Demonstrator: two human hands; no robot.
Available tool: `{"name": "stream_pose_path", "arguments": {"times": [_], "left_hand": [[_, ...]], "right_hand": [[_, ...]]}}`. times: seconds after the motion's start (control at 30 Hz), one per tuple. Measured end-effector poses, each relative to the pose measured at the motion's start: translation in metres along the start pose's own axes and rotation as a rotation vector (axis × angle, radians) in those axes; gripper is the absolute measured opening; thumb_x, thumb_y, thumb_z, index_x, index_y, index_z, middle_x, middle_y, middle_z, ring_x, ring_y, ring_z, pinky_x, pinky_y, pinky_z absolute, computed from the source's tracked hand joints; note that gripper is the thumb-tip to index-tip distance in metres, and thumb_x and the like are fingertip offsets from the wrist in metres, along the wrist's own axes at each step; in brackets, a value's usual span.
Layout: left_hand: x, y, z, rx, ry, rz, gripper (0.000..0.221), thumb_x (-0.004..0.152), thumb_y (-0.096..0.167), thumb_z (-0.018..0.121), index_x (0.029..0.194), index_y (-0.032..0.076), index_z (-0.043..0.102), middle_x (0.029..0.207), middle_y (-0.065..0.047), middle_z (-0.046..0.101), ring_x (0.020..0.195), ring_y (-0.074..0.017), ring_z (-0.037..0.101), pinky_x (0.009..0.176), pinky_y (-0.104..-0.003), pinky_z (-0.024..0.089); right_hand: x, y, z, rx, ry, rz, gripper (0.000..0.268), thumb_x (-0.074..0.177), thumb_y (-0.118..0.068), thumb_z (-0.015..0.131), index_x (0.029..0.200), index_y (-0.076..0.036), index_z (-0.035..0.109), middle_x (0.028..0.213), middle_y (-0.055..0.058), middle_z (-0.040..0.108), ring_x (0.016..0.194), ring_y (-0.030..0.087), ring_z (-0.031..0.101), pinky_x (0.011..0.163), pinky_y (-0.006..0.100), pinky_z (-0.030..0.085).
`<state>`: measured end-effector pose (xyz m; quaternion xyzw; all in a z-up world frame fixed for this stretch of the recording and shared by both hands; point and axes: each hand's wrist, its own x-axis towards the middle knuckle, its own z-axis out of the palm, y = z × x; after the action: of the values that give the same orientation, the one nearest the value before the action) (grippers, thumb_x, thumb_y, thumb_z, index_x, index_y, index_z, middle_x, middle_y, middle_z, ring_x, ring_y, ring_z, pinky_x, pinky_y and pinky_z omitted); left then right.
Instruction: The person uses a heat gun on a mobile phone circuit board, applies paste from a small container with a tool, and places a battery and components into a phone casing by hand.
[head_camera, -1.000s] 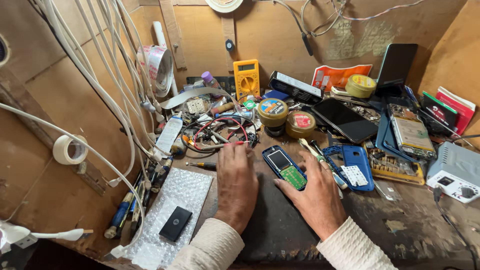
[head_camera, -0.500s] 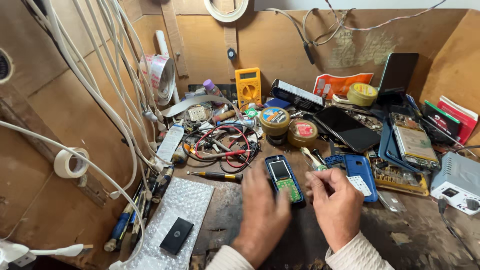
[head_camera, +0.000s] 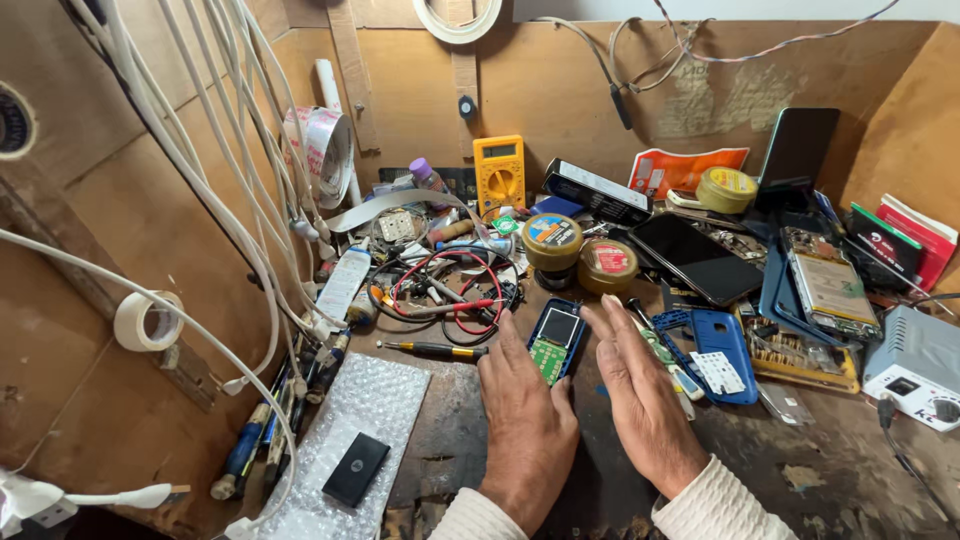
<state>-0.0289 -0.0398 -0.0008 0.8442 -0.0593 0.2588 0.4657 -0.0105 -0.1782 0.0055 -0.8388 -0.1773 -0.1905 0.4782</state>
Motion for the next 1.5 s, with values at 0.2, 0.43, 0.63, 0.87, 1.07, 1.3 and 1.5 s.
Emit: {"name": "stream_pose_path", "arguments": {"times": [0.2,0.43,0.63,0.87,1.07,1.3,1.5], "left_hand": [[-0.001,0.003,-0.003,0.017,0.019,0.003,0.084,0.077,-0.002,0.069,0.147,-0.011,0.024,0.134,-0.030,0.045,0.125,-0.0457,0.043,0.109,-0.052,0.032],[-0.002,0.010,-0.008,0.044,-0.024,-0.064,0.090,0.074,0.002,0.072,0.148,-0.011,0.023,0.125,-0.029,0.049,0.114,-0.0433,0.047,0.103,-0.052,0.035],[-0.001,0.007,-0.007,0.068,0.025,-0.024,0.091,0.070,0.003,0.075,0.146,-0.011,0.027,0.127,-0.029,0.050,0.115,-0.0438,0.048,0.102,-0.051,0.036],[-0.001,0.009,-0.011,0.030,0.023,-0.009,0.088,0.070,0.000,0.074,0.145,-0.009,0.029,0.134,-0.027,0.048,0.119,-0.0425,0.047,0.105,-0.051,0.034],[-0.002,0.008,-0.010,-0.001,0.007,-0.034,0.085,0.070,-0.002,0.073,0.143,-0.010,0.029,0.135,-0.028,0.048,0.120,-0.0424,0.047,0.105,-0.051,0.034],[-0.002,0.008,-0.009,-0.004,0.002,-0.085,0.081,0.072,-0.001,0.074,0.142,-0.008,0.032,0.128,-0.028,0.049,0.119,-0.0429,0.047,0.104,-0.051,0.035],[-0.002,0.010,-0.009,-0.002,0.049,-0.048,0.080,0.073,-0.001,0.074,0.141,-0.008,0.034,0.127,-0.027,0.051,0.118,-0.0434,0.047,0.103,-0.051,0.036]], "right_hand": [[0.014,0.004,-0.004,-0.300,0.195,0.143,0.027,0.103,-0.020,0.050,0.119,-0.007,0.067,0.117,0.010,0.070,0.109,0.025,0.065,0.093,0.038,0.053],[0.087,0.010,0.008,-0.765,0.328,-0.479,0.029,0.094,-0.010,0.061,0.122,-0.003,0.057,0.114,0.016,0.060,0.111,0.036,0.054,0.099,0.048,0.042],[0.117,0.017,0.041,-0.964,0.104,-0.696,0.055,0.086,-0.012,0.061,0.138,-0.003,0.047,0.128,0.014,0.051,0.122,0.031,0.050,0.102,0.046,0.038],[0.119,0.025,0.057,-1.106,0.083,-0.822,0.062,0.083,-0.019,0.058,0.141,-0.004,0.043,0.131,0.014,0.047,0.125,0.030,0.046,0.110,0.047,0.035],[0.127,0.030,0.058,-1.020,0.042,-0.742,0.060,0.086,-0.018,0.060,0.142,-0.005,0.043,0.130,0.012,0.049,0.124,0.028,0.046,0.107,0.045,0.034],[0.128,0.034,0.060,-1.055,0.044,-0.820,0.059,0.082,-0.015,0.062,0.139,-0.005,0.049,0.126,0.011,0.051,0.122,0.026,0.047,0.108,0.044,0.033],[0.125,0.038,0.063,-1.062,0.041,-0.864,0.058,0.080,-0.019,0.062,0.136,-0.007,0.050,0.123,0.010,0.053,0.121,0.026,0.048,0.107,0.044,0.033]]}}
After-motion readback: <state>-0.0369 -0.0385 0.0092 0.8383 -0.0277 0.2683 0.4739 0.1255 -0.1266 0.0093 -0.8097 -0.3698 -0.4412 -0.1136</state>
